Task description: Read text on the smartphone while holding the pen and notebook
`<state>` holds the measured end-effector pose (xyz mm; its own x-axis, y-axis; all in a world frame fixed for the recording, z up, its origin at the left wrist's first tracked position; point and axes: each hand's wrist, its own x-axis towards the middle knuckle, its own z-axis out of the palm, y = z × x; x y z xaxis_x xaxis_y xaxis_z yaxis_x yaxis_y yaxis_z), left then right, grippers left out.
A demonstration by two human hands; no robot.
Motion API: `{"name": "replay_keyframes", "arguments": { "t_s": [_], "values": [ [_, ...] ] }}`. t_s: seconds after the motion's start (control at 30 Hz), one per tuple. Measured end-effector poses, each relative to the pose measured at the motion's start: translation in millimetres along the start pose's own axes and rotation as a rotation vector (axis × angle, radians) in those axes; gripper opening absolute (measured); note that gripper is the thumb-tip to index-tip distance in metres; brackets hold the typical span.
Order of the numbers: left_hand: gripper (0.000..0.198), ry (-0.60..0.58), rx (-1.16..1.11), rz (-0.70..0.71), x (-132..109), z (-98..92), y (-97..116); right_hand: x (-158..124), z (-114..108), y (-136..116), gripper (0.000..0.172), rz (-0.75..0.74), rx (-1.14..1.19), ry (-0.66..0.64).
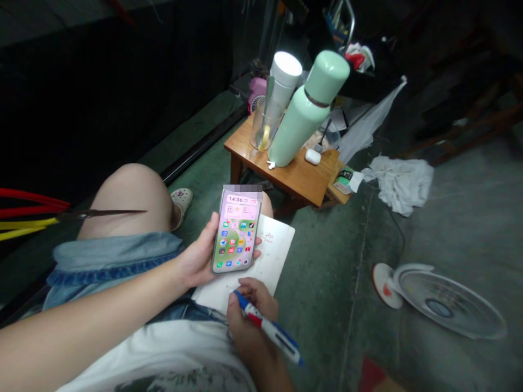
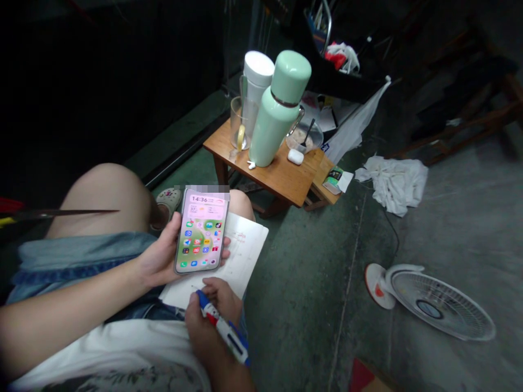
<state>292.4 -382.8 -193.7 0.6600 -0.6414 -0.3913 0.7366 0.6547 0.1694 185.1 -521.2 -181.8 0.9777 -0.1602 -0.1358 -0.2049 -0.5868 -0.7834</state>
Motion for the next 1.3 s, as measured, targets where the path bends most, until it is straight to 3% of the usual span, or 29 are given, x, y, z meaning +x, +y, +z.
{"name": "replay_keyframes", "arguments": {
  "t_s": [0.13,0.27,0.63,0.9,1.03,1.17,1.3],
  "values": [
    [0.075,0.025,-0.021,-0.007,-2,2.4,-5,2,8,-4,0.010,0.009,-0.029,-0.018],
    [0.073,0.003,-0.047,-0.020,-3,2.3,-5,4,17,9,0.016,0.061,-0.031,0.066],
    [0.074,-0.030,-0.076,-0.066,2,-2.1,-5,14,25,11,0.015,-0.195,-0.096,0.115],
    [0.074,-0.015,-0.089,-0.084,1,-6.2,-1,12,27,12,0.020,-0.122,-0.133,0.038],
    [0.074,0.019,-0.090,-0.082,1,-3.0,2,12,29,12,0.022,-0.118,0.013,0.129],
    [0.075,0.045,-0.124,-0.092,3,-1.9,5,10,27,3,0.019,0.037,0.109,0.279],
    [0.076,0.022,-0.174,-0.117,4,-4.0,7,10,21,-6,0.022,0.008,0.084,0.190]
  ]
}}
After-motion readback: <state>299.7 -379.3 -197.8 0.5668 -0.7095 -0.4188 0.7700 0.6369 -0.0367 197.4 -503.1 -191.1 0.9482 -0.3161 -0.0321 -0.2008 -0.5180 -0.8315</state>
